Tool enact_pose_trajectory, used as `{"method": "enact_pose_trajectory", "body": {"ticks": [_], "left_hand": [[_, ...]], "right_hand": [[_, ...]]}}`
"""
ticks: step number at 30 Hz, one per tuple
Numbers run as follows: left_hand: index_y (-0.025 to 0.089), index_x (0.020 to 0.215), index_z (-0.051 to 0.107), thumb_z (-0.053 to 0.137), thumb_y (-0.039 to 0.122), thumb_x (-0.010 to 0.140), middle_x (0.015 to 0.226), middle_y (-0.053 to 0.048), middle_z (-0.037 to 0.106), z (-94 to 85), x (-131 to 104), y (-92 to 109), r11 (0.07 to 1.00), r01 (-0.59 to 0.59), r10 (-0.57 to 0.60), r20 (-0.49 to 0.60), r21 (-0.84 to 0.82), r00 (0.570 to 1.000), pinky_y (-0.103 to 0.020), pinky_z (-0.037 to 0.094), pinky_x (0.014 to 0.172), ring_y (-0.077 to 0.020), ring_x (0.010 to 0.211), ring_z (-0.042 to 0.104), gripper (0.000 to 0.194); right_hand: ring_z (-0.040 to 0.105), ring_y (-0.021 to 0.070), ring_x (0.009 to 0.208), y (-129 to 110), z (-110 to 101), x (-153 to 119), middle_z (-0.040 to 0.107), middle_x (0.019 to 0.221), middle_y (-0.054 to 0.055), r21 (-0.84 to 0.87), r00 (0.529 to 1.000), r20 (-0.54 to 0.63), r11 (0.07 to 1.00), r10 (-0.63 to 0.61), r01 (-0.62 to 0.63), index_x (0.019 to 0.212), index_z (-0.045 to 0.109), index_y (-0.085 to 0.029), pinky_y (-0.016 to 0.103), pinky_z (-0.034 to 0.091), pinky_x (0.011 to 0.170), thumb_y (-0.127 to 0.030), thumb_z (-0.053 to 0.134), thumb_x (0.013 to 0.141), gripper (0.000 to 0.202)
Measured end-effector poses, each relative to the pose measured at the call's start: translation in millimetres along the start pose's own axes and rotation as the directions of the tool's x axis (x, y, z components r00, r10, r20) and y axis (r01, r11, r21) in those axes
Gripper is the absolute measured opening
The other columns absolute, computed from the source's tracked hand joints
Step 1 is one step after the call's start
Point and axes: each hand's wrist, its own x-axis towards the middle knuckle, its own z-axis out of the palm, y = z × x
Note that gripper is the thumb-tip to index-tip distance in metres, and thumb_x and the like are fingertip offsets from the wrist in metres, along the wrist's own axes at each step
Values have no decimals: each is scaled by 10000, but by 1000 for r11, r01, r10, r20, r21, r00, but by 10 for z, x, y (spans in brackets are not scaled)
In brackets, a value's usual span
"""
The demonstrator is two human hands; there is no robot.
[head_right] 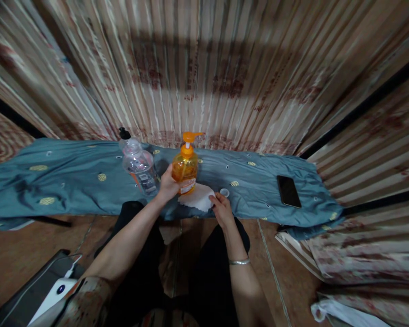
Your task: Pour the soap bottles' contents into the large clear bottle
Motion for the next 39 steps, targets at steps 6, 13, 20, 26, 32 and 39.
{"method": "enact_pose_trajectory", "body": {"ticks": [6, 13, 20, 26, 32, 39], "left_hand": [[202, 1150, 632, 919, 247, 526, 1042, -32, 773, -8, -81, -2, 1000, -2, 3, 29, -21, 1000, -357, 588, 913, -220, 943, 737, 689], [187, 1143, 649, 882, 206, 530, 1032, -33, 765, 17, -82, -2, 999, -43, 43, -22, -10, 999, -336, 578, 874, -215, 921, 723, 657], [172, 1060, 623, 897, 268, 541, 871, -17, 735, -23, -102, -87, 1000, -14, 15, -22, 28, 1000, -331, 564, 782, -201, 785, 688, 595], [206, 1146, 607, 936, 286, 497, 1022, -27, 754, -28, -80, -85, 998, -9, 12, 56, -62, 998, -377, 580, 904, -216, 908, 714, 732], [212, 1150, 608, 932, 289, 510, 1036, -28, 760, -6, -81, -137, 998, 14, -12, 25, -63, 1000, -410, 584, 940, -233, 951, 722, 721], [186, 1186, 581, 861, 242, 577, 1074, -65, 759, -9, -180, -74, 997, -77, 77, 67, -8, 995, -402, 586, 931, -264, 1002, 731, 673]], "right_hand": [[717, 216, 941, -429, 87, -189, 710, 1169, 76, 262, 984, -54, 948, -171, 180, 1217, 662, -175, 409, 618, 806, -395, 670, 997, 310], [679, 281, 1211, -995, 763, -232, 738, 1259, 76, 159, 862, -41, 848, -505, 505, 1218, 654, -251, 426, 536, 1045, -511, 742, 838, 469], [417, 342, 1482, -988, 1152, 102, 513, 1549, 170, -181, 774, -73, 772, -629, 610, 1436, 477, -211, 551, 265, 1237, -468, 665, 855, 663], [727, 254, 766, -1265, 959, 604, 776, 888, 50, -288, 829, 152, 778, -539, 559, 1046, 688, -202, 389, 601, 735, -421, 791, 719, 407], [728, 298, 846, -1294, 1100, 717, 757, 851, 58, -441, 845, 1, 758, -535, 480, 1008, 677, -220, 421, 565, 804, -317, 794, 668, 372], [679, 350, 1053, -1043, 1276, 369, 712, 1052, 110, -465, 786, -279, 794, -552, 392, 1189, 572, -228, 504, 512, 962, -390, 705, 729, 505]]}}
